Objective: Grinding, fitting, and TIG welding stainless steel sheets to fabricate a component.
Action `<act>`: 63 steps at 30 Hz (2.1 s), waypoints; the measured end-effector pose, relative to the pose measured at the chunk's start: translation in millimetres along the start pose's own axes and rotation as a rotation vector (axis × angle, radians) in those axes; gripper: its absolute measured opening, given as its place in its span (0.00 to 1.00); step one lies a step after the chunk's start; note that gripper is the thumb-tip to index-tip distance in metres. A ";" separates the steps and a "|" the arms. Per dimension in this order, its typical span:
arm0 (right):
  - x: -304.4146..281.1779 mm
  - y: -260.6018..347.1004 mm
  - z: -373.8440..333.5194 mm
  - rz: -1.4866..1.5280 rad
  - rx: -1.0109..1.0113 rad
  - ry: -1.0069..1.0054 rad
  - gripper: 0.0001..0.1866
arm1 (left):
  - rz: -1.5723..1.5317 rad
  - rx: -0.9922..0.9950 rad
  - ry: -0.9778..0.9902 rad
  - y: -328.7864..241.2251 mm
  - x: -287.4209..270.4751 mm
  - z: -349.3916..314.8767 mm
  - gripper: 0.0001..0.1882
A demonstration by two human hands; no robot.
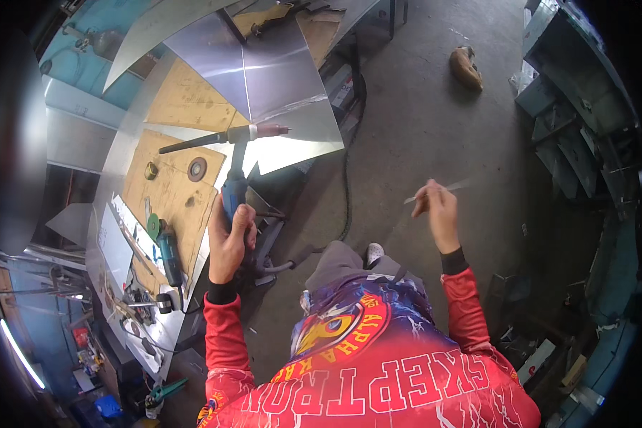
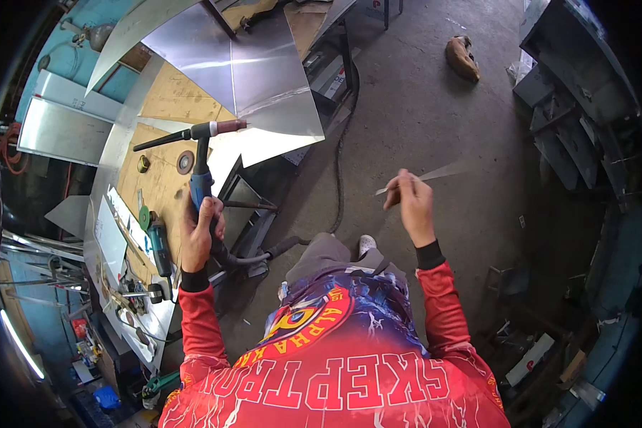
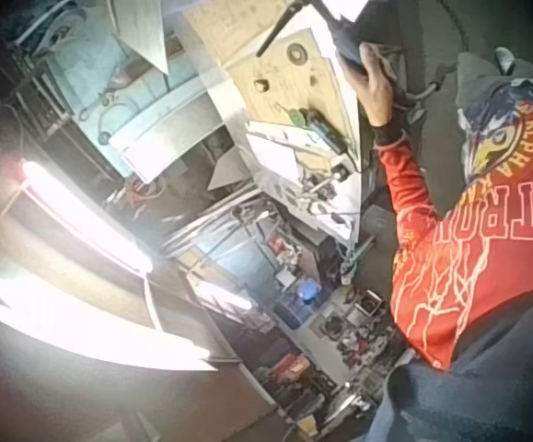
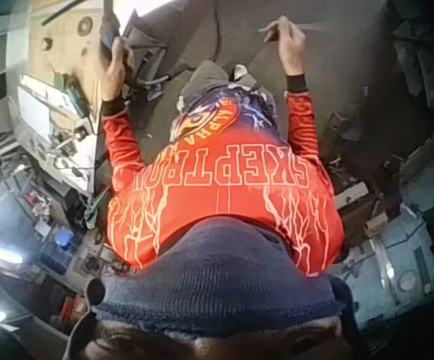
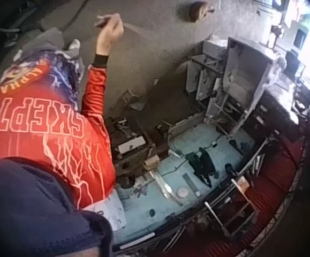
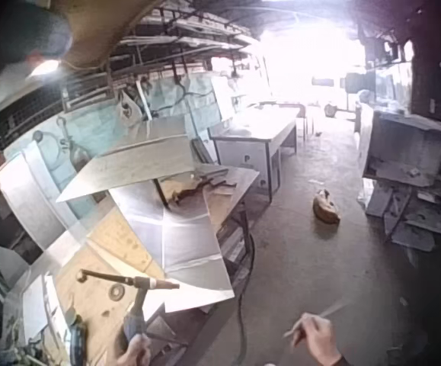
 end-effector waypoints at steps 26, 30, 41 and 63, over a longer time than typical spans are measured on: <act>200.3 69.0 192.7 -0.663 -0.586 0.724 0.26 | 0.479 -0.076 -0.147 21.7 169.0 101.8 0.19; 169.8 70.2 211.2 -0.531 -0.463 0.949 0.24 | 0.535 -0.070 -0.152 23.4 204.5 96.5 0.19; 82.3 90.4 272.0 0.171 0.043 0.948 0.15 | -0.159 -0.249 -0.464 -15.2 254.6 87.2 0.13; 87.8 60.2 257.0 0.521 0.356 0.703 0.12 | -0.328 -0.287 -0.682 -14.1 257.7 48.2 0.18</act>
Point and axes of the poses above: each hand's wrist, its own z-axis towards the middle knuckle, its own x-axis out of the palm, y = z × x, the point moved 4 cm from there along z, towards the middle knuckle, and after that the axes turned 6 degrees about z, right-handed, at the moved point
